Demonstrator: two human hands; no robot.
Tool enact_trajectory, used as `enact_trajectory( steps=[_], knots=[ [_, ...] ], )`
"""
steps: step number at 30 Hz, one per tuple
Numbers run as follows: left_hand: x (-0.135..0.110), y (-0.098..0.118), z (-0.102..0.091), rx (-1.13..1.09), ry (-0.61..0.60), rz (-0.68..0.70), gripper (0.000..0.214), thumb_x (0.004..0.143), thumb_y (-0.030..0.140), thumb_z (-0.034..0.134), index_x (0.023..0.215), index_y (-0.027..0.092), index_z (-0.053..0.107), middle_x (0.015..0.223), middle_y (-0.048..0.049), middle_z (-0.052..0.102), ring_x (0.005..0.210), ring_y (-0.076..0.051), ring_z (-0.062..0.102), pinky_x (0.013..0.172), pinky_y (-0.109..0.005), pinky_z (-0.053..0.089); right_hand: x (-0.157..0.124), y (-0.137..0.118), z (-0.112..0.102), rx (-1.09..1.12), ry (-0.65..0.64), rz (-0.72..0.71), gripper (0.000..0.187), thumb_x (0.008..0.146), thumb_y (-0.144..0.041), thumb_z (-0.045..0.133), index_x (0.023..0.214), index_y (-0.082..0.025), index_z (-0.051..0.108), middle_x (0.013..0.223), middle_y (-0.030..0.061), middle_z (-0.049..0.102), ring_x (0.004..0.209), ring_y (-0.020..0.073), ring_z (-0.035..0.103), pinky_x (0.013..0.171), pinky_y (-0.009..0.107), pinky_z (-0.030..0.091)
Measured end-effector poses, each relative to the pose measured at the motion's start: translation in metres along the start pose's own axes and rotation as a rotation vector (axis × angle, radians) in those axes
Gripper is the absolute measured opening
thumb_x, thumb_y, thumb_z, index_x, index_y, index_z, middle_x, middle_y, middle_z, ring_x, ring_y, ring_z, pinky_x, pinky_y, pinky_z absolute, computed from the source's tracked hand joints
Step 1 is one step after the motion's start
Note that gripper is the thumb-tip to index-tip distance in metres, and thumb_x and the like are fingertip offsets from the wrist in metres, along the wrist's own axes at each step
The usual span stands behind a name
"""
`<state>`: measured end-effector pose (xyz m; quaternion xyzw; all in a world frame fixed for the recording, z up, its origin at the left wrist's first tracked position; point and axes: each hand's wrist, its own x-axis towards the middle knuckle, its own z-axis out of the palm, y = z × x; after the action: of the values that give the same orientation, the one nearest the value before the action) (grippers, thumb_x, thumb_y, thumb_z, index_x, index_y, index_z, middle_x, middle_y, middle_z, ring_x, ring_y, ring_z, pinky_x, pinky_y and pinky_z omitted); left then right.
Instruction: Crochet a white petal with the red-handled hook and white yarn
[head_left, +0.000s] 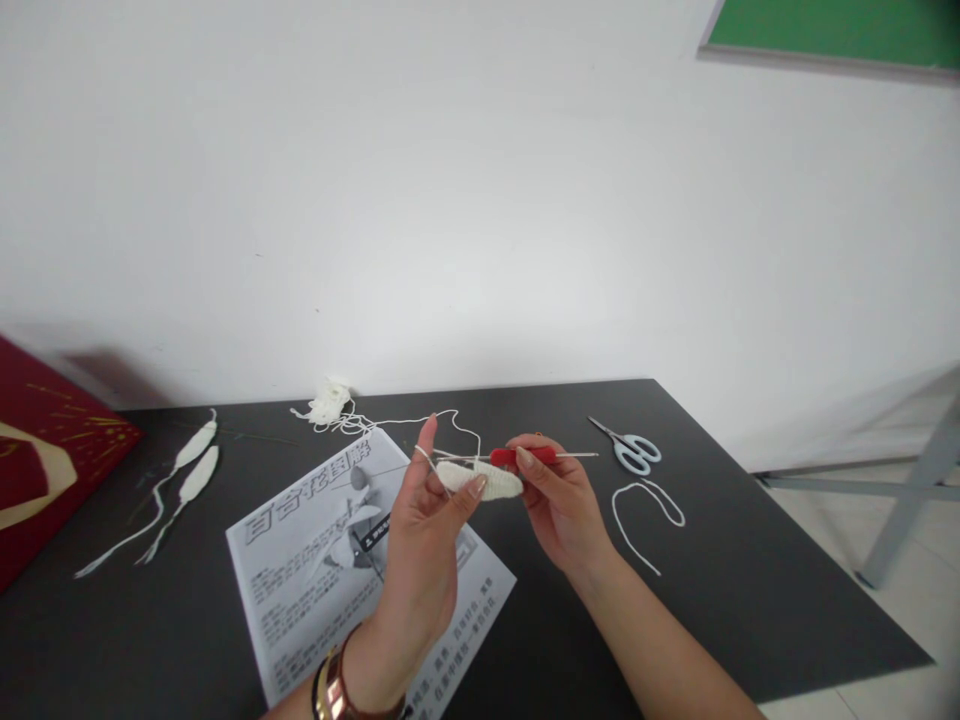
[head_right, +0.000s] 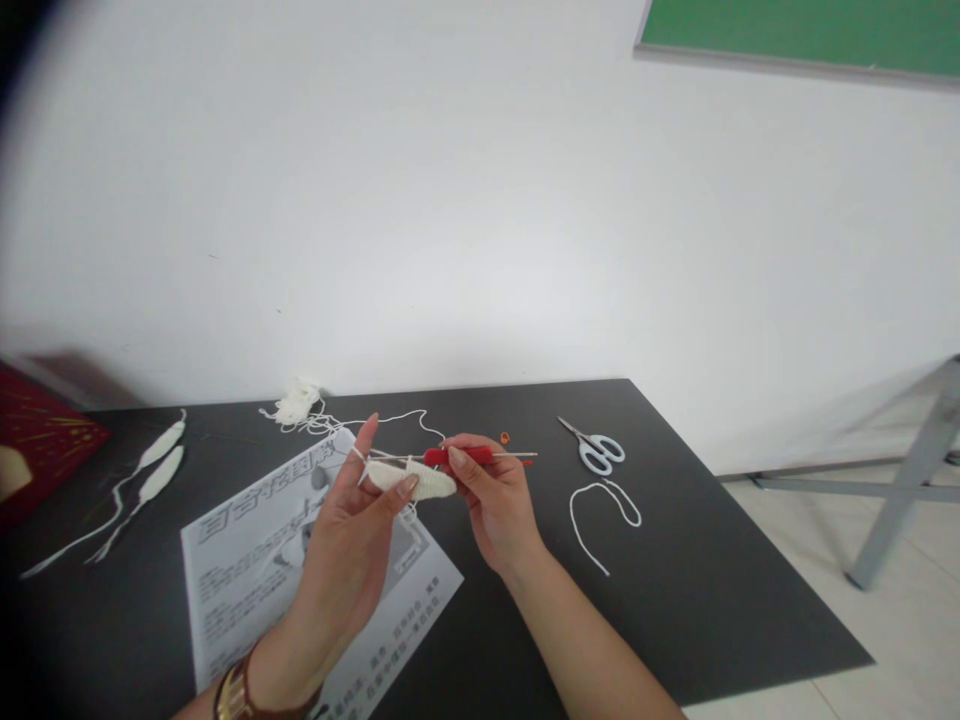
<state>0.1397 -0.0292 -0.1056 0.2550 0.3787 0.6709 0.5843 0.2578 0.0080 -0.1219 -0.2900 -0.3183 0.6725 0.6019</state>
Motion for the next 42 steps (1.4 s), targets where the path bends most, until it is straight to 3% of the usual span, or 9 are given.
enact_trajectory(
  steps=[6,17,20,26,28,34,42],
  knots=[
    [0.004,0.0,-0.001,0.007,-0.032,0.041,0.074,0.072,0.014,0.07,0.135,0.035,0.039,0.082,0.0042,0.065,0.076,-0.008,0.058,0.078,-0.021,0.046,0.001,-0.002,-0.001,0.036,0.004,-0.02,0.008,0.072,-0.022,0.073,0.078,-0.02,0.068,0.066,-0.0023,0.07,0.059,0.0094,0.063,0.055,0.018,0.048],
    [0.01,-0.004,-0.005,0.123,-0.059,0.135,0.077,0.071,0.015,0.07,0.137,0.034,0.036,0.074,0.0061,0.06,0.071,-0.008,0.055,0.075,-0.02,0.044,0.003,-0.004,-0.004,0.016,-0.001,-0.035,0.01,0.077,-0.029,0.068,0.08,-0.02,0.068,0.07,-0.0005,0.07,0.059,0.0095,0.061,0.059,0.021,0.05],
    [0.013,-0.005,-0.007,0.174,-0.045,0.142,0.072,0.071,0.016,0.07,0.135,0.031,0.041,0.074,0.0056,0.06,0.071,-0.009,0.054,0.075,-0.021,0.044,0.002,-0.004,-0.005,-0.074,0.017,-0.127,0.009,0.077,-0.028,0.068,0.081,-0.02,0.069,0.075,0.0001,0.069,0.063,0.0115,0.063,0.062,0.024,0.051],
    [0.02,-0.008,-0.009,0.199,-0.001,0.142,0.072,0.07,0.017,0.071,0.135,0.029,0.041,0.071,0.0065,0.058,0.07,-0.008,0.054,0.073,-0.021,0.043,-0.007,-0.004,-0.002,-0.403,0.059,-0.45,0.006,0.079,-0.025,0.066,0.081,-0.021,0.07,0.077,0.0014,0.067,0.068,0.0137,0.063,0.068,0.027,0.05],
    [0.02,-0.008,-0.008,0.175,-0.019,0.139,0.073,0.071,0.017,0.071,0.136,0.03,0.039,0.071,0.0069,0.057,0.069,-0.007,0.053,0.073,-0.019,0.043,-0.007,-0.003,-0.002,-0.331,0.069,-0.423,0.006,0.079,-0.025,0.066,0.082,-0.021,0.069,0.076,0.0007,0.067,0.068,0.0133,0.063,0.068,0.027,0.05],
    [0.02,-0.007,-0.01,0.112,-0.086,0.148,0.071,0.072,0.014,0.07,0.135,0.032,0.041,0.075,0.0057,0.058,0.072,-0.008,0.053,0.075,-0.02,0.044,0.004,-0.003,-0.004,0.042,0.078,-0.084,0.008,0.077,-0.027,0.068,0.079,-0.019,0.067,0.068,-0.0004,0.068,0.058,0.0092,0.06,0.067,0.025,0.053],
    [0.025,-0.011,-0.017,0.242,-0.139,0.242,0.068,0.075,0.017,0.067,0.135,0.034,0.04,0.079,0.0048,0.055,0.074,-0.009,0.051,0.077,-0.021,0.043,0.001,-0.003,-0.003,0.007,0.055,-0.183,0.007,0.08,-0.025,0.066,0.082,-0.018,0.067,0.073,-0.0003,0.068,0.059,0.0084,0.061,0.069,0.025,0.054]
  ],
)
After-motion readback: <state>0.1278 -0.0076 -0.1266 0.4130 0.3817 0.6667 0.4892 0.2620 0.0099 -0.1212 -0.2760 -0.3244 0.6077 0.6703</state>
